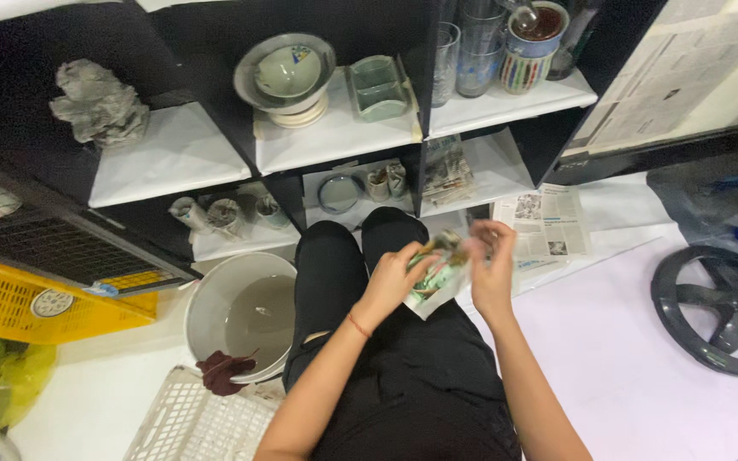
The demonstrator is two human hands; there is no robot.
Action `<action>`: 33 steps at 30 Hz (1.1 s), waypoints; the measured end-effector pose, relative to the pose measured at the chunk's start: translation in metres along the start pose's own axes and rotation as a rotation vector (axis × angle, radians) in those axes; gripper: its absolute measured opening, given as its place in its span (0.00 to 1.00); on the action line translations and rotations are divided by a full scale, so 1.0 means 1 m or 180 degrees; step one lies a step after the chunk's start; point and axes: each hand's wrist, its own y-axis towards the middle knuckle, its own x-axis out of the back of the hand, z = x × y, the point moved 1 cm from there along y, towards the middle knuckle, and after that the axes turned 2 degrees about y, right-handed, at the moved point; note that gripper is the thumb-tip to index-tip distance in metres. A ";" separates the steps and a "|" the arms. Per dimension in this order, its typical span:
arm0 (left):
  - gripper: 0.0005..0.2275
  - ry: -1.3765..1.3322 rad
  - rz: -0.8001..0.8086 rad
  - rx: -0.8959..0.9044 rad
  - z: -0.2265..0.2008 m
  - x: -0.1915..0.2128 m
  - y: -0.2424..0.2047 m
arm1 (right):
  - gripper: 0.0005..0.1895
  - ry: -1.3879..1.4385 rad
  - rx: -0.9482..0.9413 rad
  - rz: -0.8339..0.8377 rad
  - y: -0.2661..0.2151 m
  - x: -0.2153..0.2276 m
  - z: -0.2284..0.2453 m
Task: The person sits on the floor and wraps small ceramic dishes in newspaper. They pick up each dish, fold a sheet of newspaper around it, and place the wrapped item on a shelf. The process is repeated for multiple dishes.
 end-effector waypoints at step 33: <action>0.37 0.0480 0.0110 0.0334 0.172 -0.154 0.132 | 0.25 -0.0951 -0.2129 -0.0018 0.075 -0.095 -0.273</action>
